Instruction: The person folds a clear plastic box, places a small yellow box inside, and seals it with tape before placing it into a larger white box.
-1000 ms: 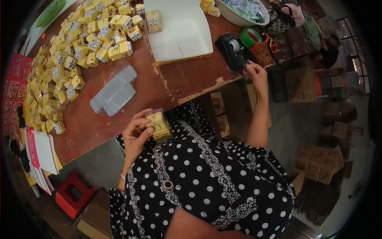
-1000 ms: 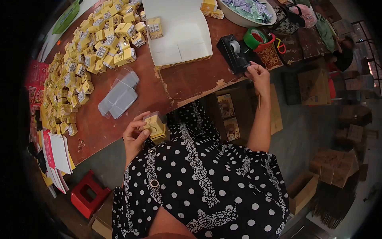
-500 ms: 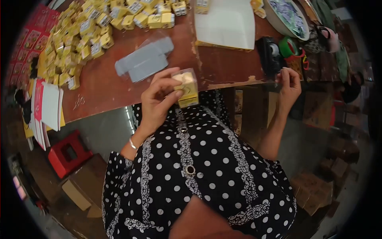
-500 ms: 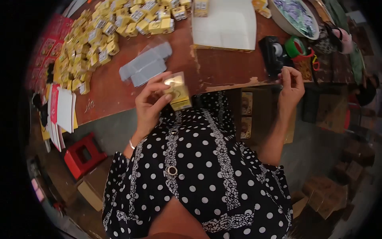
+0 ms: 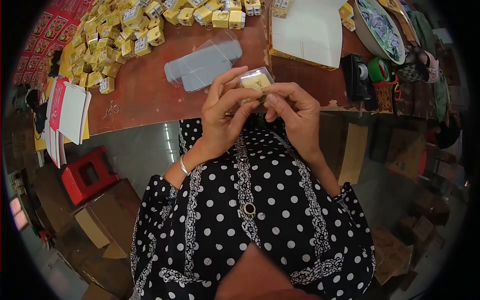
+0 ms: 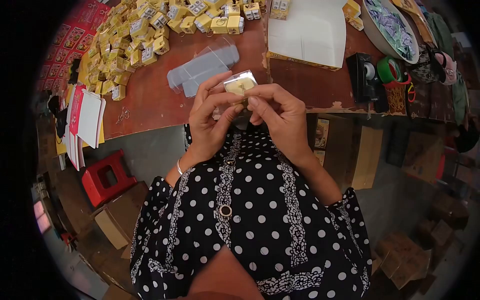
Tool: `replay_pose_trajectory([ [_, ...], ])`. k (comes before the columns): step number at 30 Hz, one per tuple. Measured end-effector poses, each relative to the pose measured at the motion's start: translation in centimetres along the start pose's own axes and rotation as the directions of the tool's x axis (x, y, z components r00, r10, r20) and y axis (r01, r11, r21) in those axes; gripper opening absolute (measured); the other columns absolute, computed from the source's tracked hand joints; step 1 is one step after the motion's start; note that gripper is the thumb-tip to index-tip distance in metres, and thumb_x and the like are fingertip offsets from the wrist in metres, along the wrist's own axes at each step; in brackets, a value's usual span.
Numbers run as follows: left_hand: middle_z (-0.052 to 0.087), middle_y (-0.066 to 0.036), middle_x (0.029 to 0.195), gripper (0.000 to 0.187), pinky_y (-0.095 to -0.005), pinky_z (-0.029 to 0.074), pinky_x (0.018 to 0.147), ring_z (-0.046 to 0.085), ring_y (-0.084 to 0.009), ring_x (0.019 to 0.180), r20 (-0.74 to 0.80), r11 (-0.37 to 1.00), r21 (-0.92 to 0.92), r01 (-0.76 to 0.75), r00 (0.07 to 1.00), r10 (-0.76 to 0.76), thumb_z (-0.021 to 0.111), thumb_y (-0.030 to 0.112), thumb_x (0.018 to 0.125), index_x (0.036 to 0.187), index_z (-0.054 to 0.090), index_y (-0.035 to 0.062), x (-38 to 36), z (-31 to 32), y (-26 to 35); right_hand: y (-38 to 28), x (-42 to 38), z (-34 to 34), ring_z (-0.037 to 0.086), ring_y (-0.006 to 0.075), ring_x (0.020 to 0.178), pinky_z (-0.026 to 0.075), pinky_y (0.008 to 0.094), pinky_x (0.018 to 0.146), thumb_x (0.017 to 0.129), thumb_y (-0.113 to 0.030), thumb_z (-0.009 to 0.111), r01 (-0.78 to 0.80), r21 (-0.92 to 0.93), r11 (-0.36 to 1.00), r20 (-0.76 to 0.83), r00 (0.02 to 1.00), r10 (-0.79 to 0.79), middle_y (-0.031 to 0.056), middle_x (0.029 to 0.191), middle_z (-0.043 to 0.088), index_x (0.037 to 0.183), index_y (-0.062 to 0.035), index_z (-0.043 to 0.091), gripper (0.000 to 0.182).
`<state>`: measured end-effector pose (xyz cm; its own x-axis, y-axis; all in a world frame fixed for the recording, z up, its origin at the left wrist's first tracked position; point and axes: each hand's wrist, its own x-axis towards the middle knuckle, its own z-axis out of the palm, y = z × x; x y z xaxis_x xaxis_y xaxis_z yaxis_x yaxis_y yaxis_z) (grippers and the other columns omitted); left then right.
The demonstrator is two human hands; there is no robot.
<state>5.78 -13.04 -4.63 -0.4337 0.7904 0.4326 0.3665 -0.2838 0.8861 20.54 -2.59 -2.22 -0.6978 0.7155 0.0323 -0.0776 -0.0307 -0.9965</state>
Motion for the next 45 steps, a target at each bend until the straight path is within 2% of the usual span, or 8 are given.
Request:
replay_pose_trajectory([
  [12, 0.051, -0.017, 0.143, 0.024, -0.0336, 0.053, 0.096, 0.062, -0.0219, 0.114, -0.03, 1.0, 0.018, 0.009, 1.0, -0.009, 0.075, -0.005, 0.086, 0.107, 0.071, 0.0041, -0.4, 0.4, -0.8, 0.8, 0.7, -0.1, 0.061, 0.0059, 0.069, 0.052, 0.0218, 0.061, 0.093, -0.006, 0.073, -0.049, -0.137, 0.989, -0.132, 0.991, 0.031, 0.006, 0.093, 0.069, 0.107, -0.0006, 0.07, 0.016],
  [18, 0.048, -0.014, 0.145, 0.03, -0.0346, 0.053, 0.102, 0.061, -0.0223, 0.121, 0.066, 0.879, -0.386, 0.28, 0.959, -0.276, 0.071, -0.008, 0.089, 0.117, 0.063, 0.0007, -0.4, 0.9, -0.7, 3.0, 3.0, -2.0, 0.066, 0.0195, 0.098, 0.057, 0.0308, 0.076, 0.082, -0.004, 0.08, 0.612, -0.564, 0.554, 0.125, 0.727, -0.675, 0.0124, 0.121, 0.064, 0.104, -0.0056, 0.07, 0.024],
  [24, 0.047, -0.009, 0.142, 0.023, -0.0313, 0.054, 0.102, 0.062, -0.0182, 0.119, 0.055, 0.819, -0.495, 0.29, 0.951, -0.303, 0.07, -0.009, 0.089, 0.111, 0.065, -0.0014, -0.2, 1.1, -1.0, 2.5, 4.1, -3.1, 0.06, 0.0261, 0.118, 0.051, 0.0363, 0.097, 0.085, -0.001, 0.074, 0.603, -0.425, 0.675, 0.393, 0.795, -0.462, 0.0161, 0.135, 0.057, 0.125, -0.0045, 0.064, 0.041],
  [26, 0.047, -0.01, 0.139, 0.028, -0.0316, 0.054, 0.103, 0.061, -0.0192, 0.121, 0.041, 0.835, -0.5, 0.231, 0.969, -0.243, 0.069, -0.01, 0.089, 0.114, 0.061, -0.0006, -0.1, 1.1, -1.1, 2.6, 3.5, -2.8, 0.059, 0.0219, 0.117, 0.049, 0.0352, 0.1, 0.082, -0.005, 0.075, 0.152, -0.113, 0.982, 0.323, 0.94, -0.109, 0.0132, 0.131, 0.058, 0.141, -0.0056, 0.05, 0.064],
  [29, 0.049, -0.009, 0.134, 0.037, -0.0317, 0.054, 0.102, 0.061, -0.0194, 0.118, -0.004, 0.764, -0.6, 0.236, 0.954, -0.298, 0.073, -0.005, 0.087, 0.119, 0.056, 0.0012, 0.3, 0.5, -0.4, 3.7, 3.1, -3.2, 0.061, 0.0155, 0.108, 0.05, 0.0308, 0.093, 0.079, -0.007, 0.078, -0.029, -0.018, 0.999, 0.327, 0.944, 0.033, 0.0073, 0.12, 0.061, 0.145, -0.0055, 0.042, 0.075],
  [40, 0.064, -0.006, 0.109, 0.058, -0.0315, 0.054, 0.087, 0.064, -0.0159, 0.1, 0.388, 0.886, -0.034, 0.463, 0.823, -0.415, 0.083, 0.019, 0.084, 0.135, 0.058, 0.0067, 0.4, -3.6, -0.5, -2.8, 5.5, -2.3, 0.064, 0.015, 0.095, 0.053, 0.0292, 0.083, 0.077, -0.01, 0.083, 0.147, -0.481, 0.864, 0.569, 0.803, 0.18, 0.0048, 0.11, 0.067, 0.133, -0.0062, 0.056, 0.063],
  [43, 0.067, -0.004, 0.113, 0.051, -0.0318, 0.054, 0.092, 0.065, -0.0148, 0.105, 0.391, 0.832, -0.144, 0.536, 0.803, -0.45, 0.081, 0.009, 0.083, 0.13, 0.06, 0.0048, -0.2, -4.2, -0.9, -2.7, 6.1, -6.1, 0.063, 0.0116, 0.088, 0.052, 0.027, 0.079, 0.082, -0.012, 0.081, 0.279, -0.396, 0.875, 0.353, 0.926, -0.136, 0.0025, 0.105, 0.068, 0.124, -0.0038, 0.062, 0.047],
  [45, 0.067, -0.003, 0.116, 0.051, -0.0321, 0.053, 0.095, 0.066, -0.0145, 0.108, 0.41, 0.797, -0.172, 0.579, 0.778, -0.477, 0.08, 0.003, 0.082, 0.129, 0.059, 0.0036, -0.7, -4.6, -1.6, -2.9, 6.1, -11.1, 0.061, 0.0077, 0.083, 0.05, 0.0249, 0.076, 0.089, -0.014, 0.077, 0.079, -0.493, 0.866, -0.266, 0.935, -0.236, -0.0004, 0.098, 0.069, 0.11, -0.0009, 0.068, 0.027],
])
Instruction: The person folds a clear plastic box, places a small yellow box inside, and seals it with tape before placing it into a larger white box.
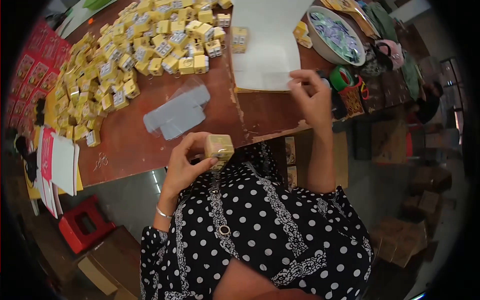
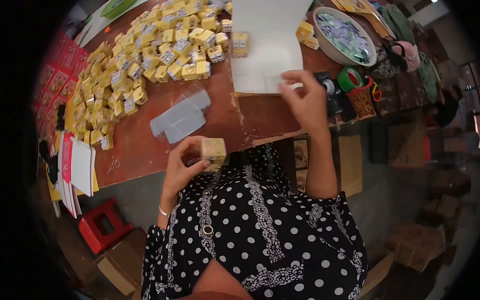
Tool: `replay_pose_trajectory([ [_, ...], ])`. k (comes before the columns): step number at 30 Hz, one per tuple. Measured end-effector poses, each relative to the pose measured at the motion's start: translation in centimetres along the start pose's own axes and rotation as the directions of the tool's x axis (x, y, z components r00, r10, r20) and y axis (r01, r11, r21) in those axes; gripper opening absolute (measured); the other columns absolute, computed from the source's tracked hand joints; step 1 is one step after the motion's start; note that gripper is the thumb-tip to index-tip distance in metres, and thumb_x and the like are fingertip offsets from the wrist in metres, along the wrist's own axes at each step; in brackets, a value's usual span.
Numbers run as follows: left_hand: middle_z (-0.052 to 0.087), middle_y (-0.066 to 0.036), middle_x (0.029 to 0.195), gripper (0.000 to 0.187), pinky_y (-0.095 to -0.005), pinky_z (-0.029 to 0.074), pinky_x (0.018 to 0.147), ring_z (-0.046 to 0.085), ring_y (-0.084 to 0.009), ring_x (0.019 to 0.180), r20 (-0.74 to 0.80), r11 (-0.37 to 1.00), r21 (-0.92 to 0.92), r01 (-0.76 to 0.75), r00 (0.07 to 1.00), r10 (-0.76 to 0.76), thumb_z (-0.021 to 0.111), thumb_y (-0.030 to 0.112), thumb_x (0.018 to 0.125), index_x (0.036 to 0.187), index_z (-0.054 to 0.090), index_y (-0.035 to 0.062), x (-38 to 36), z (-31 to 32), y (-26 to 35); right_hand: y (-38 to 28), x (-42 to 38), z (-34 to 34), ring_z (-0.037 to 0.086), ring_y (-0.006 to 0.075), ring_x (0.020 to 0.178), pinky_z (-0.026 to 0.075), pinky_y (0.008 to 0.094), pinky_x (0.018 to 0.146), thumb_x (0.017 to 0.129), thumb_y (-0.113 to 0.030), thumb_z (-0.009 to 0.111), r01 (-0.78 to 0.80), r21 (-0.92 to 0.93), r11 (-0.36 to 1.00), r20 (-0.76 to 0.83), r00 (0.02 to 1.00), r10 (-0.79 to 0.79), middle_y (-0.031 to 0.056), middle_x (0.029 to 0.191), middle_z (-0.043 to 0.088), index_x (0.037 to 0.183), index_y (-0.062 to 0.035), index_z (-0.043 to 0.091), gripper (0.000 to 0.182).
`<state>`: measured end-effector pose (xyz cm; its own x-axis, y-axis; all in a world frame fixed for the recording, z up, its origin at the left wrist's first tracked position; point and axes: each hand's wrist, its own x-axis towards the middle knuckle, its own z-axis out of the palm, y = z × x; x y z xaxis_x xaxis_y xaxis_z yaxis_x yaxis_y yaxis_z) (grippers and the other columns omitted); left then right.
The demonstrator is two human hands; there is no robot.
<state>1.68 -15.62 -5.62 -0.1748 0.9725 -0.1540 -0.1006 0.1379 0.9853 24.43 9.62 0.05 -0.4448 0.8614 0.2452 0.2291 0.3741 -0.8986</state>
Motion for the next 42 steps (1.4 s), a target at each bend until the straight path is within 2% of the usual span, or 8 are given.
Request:
replay_pose_trajectory([
  [2, 0.068, -0.005, 0.116, 0.052, -0.0323, 0.053, 0.097, 0.066, -0.0151, 0.109, -0.04, 0.991, -0.131, 0.002, 0.999, -0.007, 0.079, 0.001, 0.082, 0.13, 0.057, 0.0016, -0.1, -0.4, -0.5, 3.4, 1.0, -5.4, 0.059, 0.0053, 0.081, 0.047, 0.0242, 0.073, 0.094, -0.016, 0.073, 0.018, -0.252, 0.968, -0.408, 0.904, -0.123, -0.0016, 0.09, 0.069, 0.102, 0.0002, 0.071, 0.019],
  [3, 0.069, -0.007, 0.116, 0.052, -0.0323, 0.052, 0.098, 0.066, -0.0154, 0.108, -0.049, 0.993, -0.117, 0.001, 0.999, -0.007, 0.079, 0.0, 0.082, 0.129, 0.057, 0.0009, 0.0, -0.4, -0.4, 5.9, 1.1, -8.4, 0.059, 0.0055, 0.081, 0.047, 0.0245, 0.072, 0.095, -0.018, 0.072, -0.053, -0.228, 0.972, -0.422, 0.905, -0.049, -0.0012, 0.09, 0.069, 0.101, 0.0004, 0.071, 0.019],
  [8, 0.069, -0.006, 0.114, 0.052, -0.0322, 0.052, 0.098, 0.067, -0.0155, 0.107, 0.002, 0.984, -0.175, 0.026, 1.0, -0.026, 0.08, 0.001, 0.082, 0.129, 0.057, 0.0015, 1.2, 0.3, -0.4, 13.2, -1.3, -16.1, 0.056, 0.0087, 0.074, 0.047, 0.0301, 0.068, 0.095, -0.024, 0.069, -0.309, -0.348, 0.885, -0.284, 0.934, 0.215, 0.0011, 0.083, 0.066, 0.096, 0.0031, 0.072, 0.027],
  [10, 0.069, -0.006, 0.114, 0.053, -0.0323, 0.052, 0.098, 0.067, -0.0155, 0.107, 0.008, 0.985, -0.17, 0.038, 0.999, -0.038, 0.08, 0.002, 0.082, 0.129, 0.057, 0.0016, 1.4, 0.7, -0.4, 13.3, -1.8, -15.9, 0.055, 0.0077, 0.072, 0.045, 0.0292, 0.066, 0.095, -0.025, 0.069, -0.303, -0.252, 0.919, -0.23, 0.941, 0.247, -0.001, 0.081, 0.065, 0.094, 0.0024, 0.072, 0.027],
  [13, 0.069, -0.006, 0.114, 0.052, -0.0329, 0.052, 0.098, 0.067, -0.0156, 0.107, 0.025, 0.986, -0.156, 0.056, 0.998, -0.053, 0.081, 0.003, 0.082, 0.128, 0.057, 0.0018, 1.6, 1.2, -0.3, 13.5, -1.9, -15.9, 0.055, 0.0057, 0.076, 0.042, 0.0265, 0.066, 0.094, -0.025, 0.071, -0.501, -0.181, 0.847, -0.139, 0.865, 0.482, -0.0016, 0.087, 0.068, 0.102, -0.003, 0.073, 0.023],
  [19, 0.069, -0.007, 0.114, 0.053, -0.0328, 0.052, 0.098, 0.067, -0.0158, 0.106, 0.028, 0.981, -0.188, 0.053, 0.998, -0.049, 0.082, 0.004, 0.082, 0.128, 0.057, 0.0014, 1.4, 1.4, -0.2, 16.1, -1.6, -16.3, 0.054, 0.006, 0.073, 0.043, 0.0254, 0.067, 0.096, -0.025, 0.069, -0.486, -0.108, 0.867, -0.078, 0.874, 0.48, 0.0007, 0.101, 0.07, 0.094, -0.0063, 0.072, 0.019],
  [27, 0.069, -0.007, 0.116, 0.054, -0.0323, 0.052, 0.098, 0.067, -0.0163, 0.107, 0.069, 0.983, -0.177, 0.052, 0.997, -0.041, 0.082, 0.004, 0.083, 0.129, 0.055, 0.0003, 1.6, 2.2, -0.1, 13.3, -3.5, -15.0, 0.06, 0.0128, 0.116, 0.052, 0.0295, 0.083, 0.1, -0.024, 0.066, -0.375, 0.326, 0.868, -0.208, 0.867, 0.453, 0.0093, 0.137, 0.061, 0.099, -0.0046, 0.066, 0.019],
  [42, 0.07, -0.008, 0.114, 0.052, -0.0308, 0.051, 0.098, 0.067, -0.0156, 0.106, 0.045, 0.989, -0.145, -0.02, 0.999, 0.027, 0.081, 0.006, 0.083, 0.128, 0.056, -0.0007, 2.4, 2.9, -0.2, 18.9, -6.8, -12.3, 0.063, 0.0171, 0.11, 0.058, 0.0285, 0.085, 0.1, -0.009, 0.064, -0.085, 0.239, 0.967, -0.364, 0.916, 0.17, 0.0209, 0.142, 0.053, 0.098, 0.005, 0.065, 0.014],
])
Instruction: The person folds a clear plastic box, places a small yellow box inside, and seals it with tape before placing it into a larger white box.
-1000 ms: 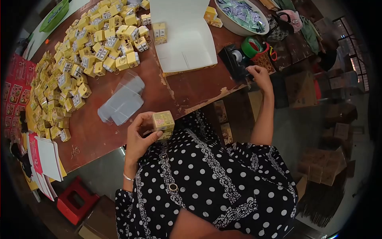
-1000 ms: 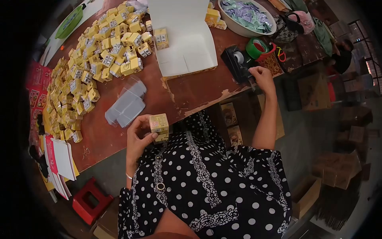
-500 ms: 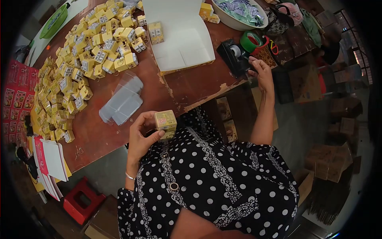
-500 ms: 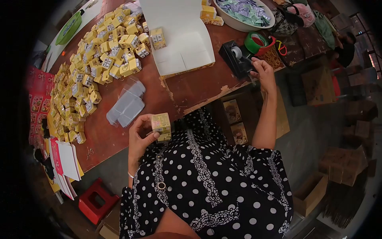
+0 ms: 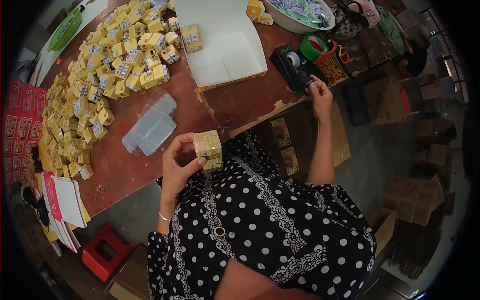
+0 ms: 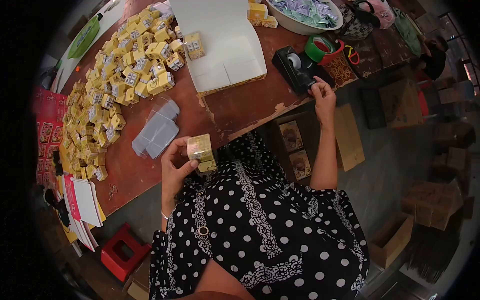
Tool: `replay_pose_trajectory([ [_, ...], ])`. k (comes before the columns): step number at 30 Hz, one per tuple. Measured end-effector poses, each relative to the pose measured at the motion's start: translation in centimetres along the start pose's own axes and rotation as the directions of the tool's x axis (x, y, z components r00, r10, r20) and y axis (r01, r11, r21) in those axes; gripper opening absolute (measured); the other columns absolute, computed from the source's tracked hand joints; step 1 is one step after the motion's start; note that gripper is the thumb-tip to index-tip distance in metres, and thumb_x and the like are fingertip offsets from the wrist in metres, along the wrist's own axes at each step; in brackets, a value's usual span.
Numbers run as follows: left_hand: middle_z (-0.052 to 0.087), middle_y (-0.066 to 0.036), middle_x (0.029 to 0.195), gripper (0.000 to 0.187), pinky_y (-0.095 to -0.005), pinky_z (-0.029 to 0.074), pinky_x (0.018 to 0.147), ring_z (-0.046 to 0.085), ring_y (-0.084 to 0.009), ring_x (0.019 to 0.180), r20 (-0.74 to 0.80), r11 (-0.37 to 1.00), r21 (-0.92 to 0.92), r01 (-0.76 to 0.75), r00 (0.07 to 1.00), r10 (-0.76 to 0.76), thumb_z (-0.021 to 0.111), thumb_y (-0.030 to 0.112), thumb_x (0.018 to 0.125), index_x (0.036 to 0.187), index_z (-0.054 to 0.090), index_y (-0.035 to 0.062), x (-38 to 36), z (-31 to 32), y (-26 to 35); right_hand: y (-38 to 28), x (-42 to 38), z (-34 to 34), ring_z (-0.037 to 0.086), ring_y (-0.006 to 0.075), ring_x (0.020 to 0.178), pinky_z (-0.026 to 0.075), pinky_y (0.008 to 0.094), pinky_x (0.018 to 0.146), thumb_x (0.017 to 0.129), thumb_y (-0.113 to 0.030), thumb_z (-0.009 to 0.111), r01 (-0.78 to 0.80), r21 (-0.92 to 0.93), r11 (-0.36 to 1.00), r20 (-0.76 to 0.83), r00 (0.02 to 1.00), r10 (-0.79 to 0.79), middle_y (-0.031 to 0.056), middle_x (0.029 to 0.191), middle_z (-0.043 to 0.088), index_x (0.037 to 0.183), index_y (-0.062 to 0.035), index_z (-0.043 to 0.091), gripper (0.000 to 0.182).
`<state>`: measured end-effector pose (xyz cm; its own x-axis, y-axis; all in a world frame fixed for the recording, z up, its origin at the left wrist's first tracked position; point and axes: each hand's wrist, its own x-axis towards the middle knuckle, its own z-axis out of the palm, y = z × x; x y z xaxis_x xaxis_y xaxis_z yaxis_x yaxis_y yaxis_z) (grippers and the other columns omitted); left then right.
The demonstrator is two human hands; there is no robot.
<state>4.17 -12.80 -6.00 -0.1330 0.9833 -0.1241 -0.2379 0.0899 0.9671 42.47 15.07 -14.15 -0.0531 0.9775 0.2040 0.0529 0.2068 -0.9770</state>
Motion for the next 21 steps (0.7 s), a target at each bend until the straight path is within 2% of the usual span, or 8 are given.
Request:
replay_pose_trajectory([
  [4, 0.068, -0.009, 0.119, 0.059, -0.0305, 0.051, 0.097, 0.067, -0.0163, 0.107, -0.023, 0.995, -0.058, -0.083, 0.996, 0.082, 0.08, 0.006, 0.083, 0.135, 0.054, -0.0016, 0.6, 0.4, 0.0, -1.1, -0.3, 0.3, 0.064, 0.016, 0.102, 0.058, 0.0289, 0.084, 0.101, -0.008, 0.061, 0.027, -0.061, 0.998, 0.008, 1.0, -0.026, 0.0186, 0.14, 0.055, 0.103, 0.0046, 0.062, 0.012],
  [8, 0.065, -0.01, 0.125, 0.065, -0.0303, 0.052, 0.098, 0.065, -0.018, 0.113, -0.057, 0.977, -0.161, -0.14, 0.99, 0.132, 0.077, 0.002, 0.084, 0.143, 0.048, -0.0022, 0.3, 0.6, 0.6, -0.4, 0.4, -0.4, 0.064, 0.0138, 0.094, 0.057, 0.0297, 0.083, 0.102, -0.009, 0.059, 0.129, -0.352, 0.927, 0.018, 0.991, -0.131, 0.0136, 0.137, 0.06, 0.104, 0.0025, 0.061, 0.012],
  [10, 0.066, -0.01, 0.123, 0.064, -0.0311, 0.052, 0.099, 0.065, -0.0182, 0.114, -0.102, 0.977, -0.161, -0.141, 0.987, 0.126, 0.078, 0.002, 0.084, 0.141, 0.05, -0.0016, 0.0, 0.4, 1.1, 0.6, 0.8, -0.9, 0.061, 0.0115, 0.09, 0.055, 0.0277, 0.078, 0.102, -0.01, 0.06, 0.1, -0.267, 0.958, -0.023, 0.994, -0.11, 0.0129, 0.138, 0.061, 0.103, 0.0025, 0.061, 0.012],
  [13, 0.065, -0.009, 0.123, 0.059, -0.0322, 0.05, 0.104, 0.064, -0.0167, 0.114, -0.153, 0.961, -0.193, -0.196, 0.974, 0.168, 0.081, 0.003, 0.082, 0.134, 0.055, 0.0001, -0.3, 0.7, 1.3, -3.0, 0.6, 0.5, 0.058, 0.0088, 0.085, 0.051, 0.0255, 0.072, 0.102, -0.011, 0.062, 0.168, -0.428, 0.888, 0.004, 0.983, -0.184, 0.01, 0.13, 0.064, 0.101, 0.0017, 0.062, 0.013],
  [15, 0.063, -0.008, 0.124, 0.059, -0.0324, 0.05, 0.104, 0.064, -0.0169, 0.115, -0.189, 0.963, -0.148, -0.224, 0.962, 0.195, 0.081, 0.003, 0.081, 0.134, 0.055, 0.0006, -0.4, 0.6, 1.3, -6.8, -0.5, 3.5, 0.055, 0.0075, 0.078, 0.047, 0.024, 0.066, 0.101, -0.012, 0.064, 0.347, -0.481, 0.805, -0.054, 0.905, -0.423, 0.0062, 0.112, 0.067, 0.098, -0.0002, 0.064, 0.013],
  [17, 0.061, -0.008, 0.126, 0.06, -0.0326, 0.05, 0.104, 0.063, -0.0171, 0.116, -0.194, 0.965, -0.104, -0.239, 0.957, 0.216, 0.082, 0.003, 0.081, 0.134, 0.055, 0.0012, -0.3, 0.7, 1.1, -11.1, -2.9, 8.0, 0.055, 0.0084, 0.073, 0.046, 0.0233, 0.064, 0.1, -0.01, 0.065, 0.273, -0.293, 0.917, -0.082, 0.948, -0.308, 0.0045, 0.095, 0.065, 0.1, -0.0021, 0.064, 0.008],
  [19, 0.059, -0.007, 0.127, 0.06, -0.033, 0.05, 0.103, 0.061, -0.0182, 0.118, -0.257, 0.949, 0.071, -0.306, 0.914, 0.314, 0.082, 0.003, 0.079, 0.133, 0.056, 0.0019, -0.1, 0.9, 0.7, -14.4, -5.7, 12.7, 0.055, 0.0092, 0.07, 0.044, 0.0235, 0.061, 0.102, -0.01, 0.062, 0.133, 0.23, 0.964, 0.259, 0.947, -0.192, 0.0052, 0.089, 0.063, 0.109, -0.0029, 0.063, 0.01],
  [21, 0.06, -0.008, 0.127, 0.062, -0.034, 0.049, 0.105, 0.06, -0.0193, 0.12, -0.258, 0.917, 0.212, -0.339, 0.885, 0.387, 0.082, 0.0, 0.08, 0.135, 0.054, 0.0012, 0.0, 0.8, 0.4, -16.5, -9.3, 16.9, 0.054, 0.0101, 0.066, 0.043, 0.0225, 0.058, 0.101, -0.004, 0.06, -0.046, 0.316, 0.948, 0.46, 0.881, -0.11, 0.0056, 0.084, 0.061, 0.111, -0.0019, 0.06, 0.011],
])
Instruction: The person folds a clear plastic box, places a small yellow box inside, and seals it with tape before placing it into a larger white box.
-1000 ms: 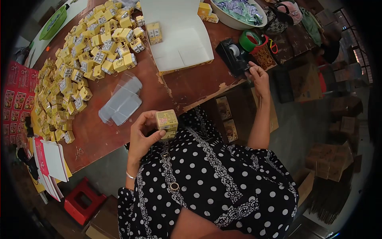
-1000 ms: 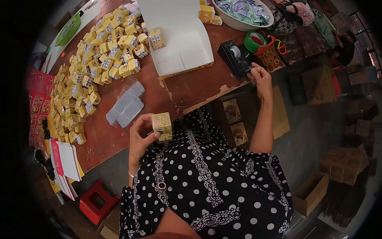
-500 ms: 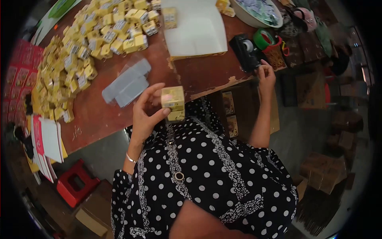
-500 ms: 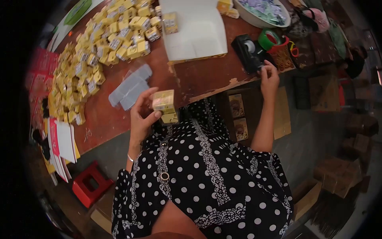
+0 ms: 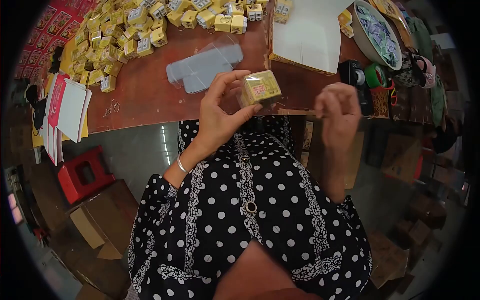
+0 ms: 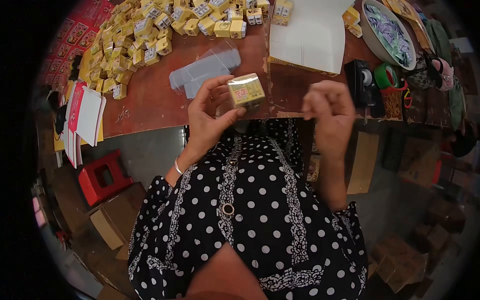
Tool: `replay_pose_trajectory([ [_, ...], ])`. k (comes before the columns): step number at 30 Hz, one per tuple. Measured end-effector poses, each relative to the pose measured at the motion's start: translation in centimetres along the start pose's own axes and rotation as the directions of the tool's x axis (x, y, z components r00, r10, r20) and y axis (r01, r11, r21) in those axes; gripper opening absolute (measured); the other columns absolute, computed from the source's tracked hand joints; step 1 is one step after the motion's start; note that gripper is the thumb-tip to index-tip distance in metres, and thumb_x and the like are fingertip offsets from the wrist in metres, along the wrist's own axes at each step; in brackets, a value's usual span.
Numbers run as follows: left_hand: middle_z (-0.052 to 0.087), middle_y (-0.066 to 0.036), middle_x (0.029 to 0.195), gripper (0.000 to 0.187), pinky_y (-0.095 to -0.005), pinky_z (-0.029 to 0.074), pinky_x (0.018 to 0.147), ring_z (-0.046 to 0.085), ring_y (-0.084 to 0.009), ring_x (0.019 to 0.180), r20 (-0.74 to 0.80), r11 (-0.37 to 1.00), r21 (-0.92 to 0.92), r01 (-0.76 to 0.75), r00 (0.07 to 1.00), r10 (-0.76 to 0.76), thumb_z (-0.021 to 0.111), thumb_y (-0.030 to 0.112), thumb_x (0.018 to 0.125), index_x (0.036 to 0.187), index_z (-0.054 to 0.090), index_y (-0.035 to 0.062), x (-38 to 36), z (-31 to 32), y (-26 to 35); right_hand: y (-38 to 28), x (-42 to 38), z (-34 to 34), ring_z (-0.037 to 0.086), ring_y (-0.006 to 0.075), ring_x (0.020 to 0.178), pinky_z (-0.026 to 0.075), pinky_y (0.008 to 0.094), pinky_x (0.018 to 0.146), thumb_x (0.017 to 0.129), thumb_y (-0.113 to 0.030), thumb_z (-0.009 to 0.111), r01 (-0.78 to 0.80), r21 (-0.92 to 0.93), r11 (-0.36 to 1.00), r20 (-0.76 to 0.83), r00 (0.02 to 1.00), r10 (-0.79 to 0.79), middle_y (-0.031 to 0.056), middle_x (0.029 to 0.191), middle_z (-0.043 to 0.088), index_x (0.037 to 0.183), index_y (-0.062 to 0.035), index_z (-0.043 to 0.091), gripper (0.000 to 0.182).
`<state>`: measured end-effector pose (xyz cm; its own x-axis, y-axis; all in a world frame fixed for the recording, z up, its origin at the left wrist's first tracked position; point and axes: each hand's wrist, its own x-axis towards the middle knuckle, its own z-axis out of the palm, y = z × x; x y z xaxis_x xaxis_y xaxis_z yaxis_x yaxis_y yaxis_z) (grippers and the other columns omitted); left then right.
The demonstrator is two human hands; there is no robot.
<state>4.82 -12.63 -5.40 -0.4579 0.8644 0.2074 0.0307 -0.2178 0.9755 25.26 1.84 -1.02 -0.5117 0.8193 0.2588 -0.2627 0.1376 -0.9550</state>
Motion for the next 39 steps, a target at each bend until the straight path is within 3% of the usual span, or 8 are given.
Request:
replay_pose_trajectory([
  [19, 0.062, -0.011, 0.122, 0.059, -0.0321, 0.055, 0.092, 0.064, -0.0204, 0.108, -0.163, 0.949, 0.267, -0.169, 0.962, 0.217, 0.084, 0.0, 0.075, 0.129, 0.059, 0.0015, -0.4, 0.2, 0.4, 1.3, -0.9, 7.6, 0.062, 0.0068, 0.078, 0.053, 0.022, 0.069, 0.098, -0.004, 0.066, -0.205, -0.246, 0.947, 0.082, 0.97, 0.231, 0.0068, 0.097, 0.067, 0.116, -0.0005, 0.061, 0.019],
  [22, 0.061, -0.009, 0.123, 0.059, -0.0303, 0.057, 0.091, 0.065, -0.0166, 0.109, -0.124, 0.996, 0.014, 0.091, 0.988, -0.089, 0.084, 0.001, 0.078, 0.131, 0.057, 0.0008, -0.7, 0.2, 1.2, 3.0, -0.2, 7.1, 0.065, 0.012, 0.084, 0.054, 0.0247, 0.067, 0.091, -0.001, 0.072, 0.087, -0.398, 0.913, 0.031, 0.996, -0.081, 0.013, 0.11, 0.067, 0.112, -0.0019, 0.064, 0.023],
  [24, 0.061, -0.009, 0.124, 0.06, -0.0296, 0.058, 0.09, 0.065, -0.0159, 0.11, -0.088, 0.985, -0.087, 0.147, 0.984, -0.155, 0.084, 0.002, 0.079, 0.131, 0.057, 0.0005, -0.7, 0.1, 1.0, 3.8, 1.1, 6.3, 0.063, 0.0201, 0.103, 0.056, 0.0302, 0.08, 0.085, -0.002, 0.077, 0.617, -0.428, 0.66, 0.335, 0.787, -0.519, 0.0141, 0.123, 0.063, 0.112, -0.0056, 0.069, 0.029],
  [28, 0.061, -0.008, 0.125, 0.059, -0.0286, 0.058, 0.09, 0.065, -0.0158, 0.113, -0.022, 0.942, -0.232, 0.241, 0.967, -0.253, 0.084, 0.003, 0.08, 0.132, 0.056, 0.0004, -0.7, -0.2, 1.1, 4.4, 2.7, 4.8, 0.059, 0.031, 0.121, 0.05, 0.038, 0.101, 0.086, -0.003, 0.074, 0.628, -0.407, 0.664, 0.532, 0.754, -0.386, 0.0156, 0.131, 0.06, 0.114, -0.0038, 0.068, 0.028],
  [31, 0.063, -0.01, 0.125, 0.059, -0.0306, 0.056, 0.094, 0.064, -0.017, 0.115, -0.084, 0.971, -0.192, 0.143, 0.983, -0.162, 0.085, 0.003, 0.079, 0.131, 0.057, 0.001, -0.7, 0.0, 0.7, 5.5, 2.8, 4.0, 0.056, 0.0297, 0.127, 0.047, 0.0398, 0.105, 0.079, -0.007, 0.08, 0.557, -0.306, 0.772, 0.593, 0.746, -0.303, 0.0134, 0.139, 0.057, 0.131, -0.0057, 0.062, 0.055],
  [34, 0.065, -0.011, 0.123, 0.06, -0.0347, 0.054, 0.098, 0.064, -0.0233, 0.118, -0.066, 0.973, 0.16, -0.165, 0.982, 0.177, 0.085, 0.002, 0.075, 0.129, 0.06, 0.0029, -0.4, -0.5, 1.2, 5.2, 3.0, 3.2, 0.054, 0.0276, 0.13, 0.046, 0.0404, 0.106, 0.085, -0.027, 0.082, 0.051, -0.267, 0.962, 0.532, 0.841, 0.103, 0.0142, 0.142, 0.055, 0.144, -0.0047, 0.051, 0.071],
  [36, 0.064, -0.011, 0.124, 0.061, -0.0429, 0.05, 0.103, 0.062, -0.0288, 0.121, 0.014, 0.899, 0.331, -0.287, 0.954, 0.3, 0.085, 0.0, 0.071, 0.127, 0.062, 0.005, 0.0, -1.2, 2.1, 5.3, 3.9, 1.8, 0.057, 0.0219, 0.124, 0.05, 0.0371, 0.1, 0.092, -0.048, 0.072, -0.186, 0.104, 0.977, 0.579, 0.81, 0.092, 0.0147, 0.139, 0.057, 0.15, -0.0029, 0.043, 0.079],
  [39, 0.064, -0.009, 0.122, 0.058, -0.0499, 0.047, 0.106, 0.061, -0.0298, 0.122, 0.228, 0.62, 0.534, -0.574, 0.804, 0.549, 0.083, -0.001, 0.07, 0.124, 0.065, 0.0088, 0.8, -1.4, 2.2, 5.4, 5.0, 0.9, 0.064, 0.0125, 0.098, 0.051, 0.0223, 0.072, 0.102, -0.063, 0.047, -0.343, 0.012, 0.939, 0.527, 0.801, 0.286, 0.0139, 0.121, 0.065, 0.141, 0.0029, 0.051, 0.076],
])
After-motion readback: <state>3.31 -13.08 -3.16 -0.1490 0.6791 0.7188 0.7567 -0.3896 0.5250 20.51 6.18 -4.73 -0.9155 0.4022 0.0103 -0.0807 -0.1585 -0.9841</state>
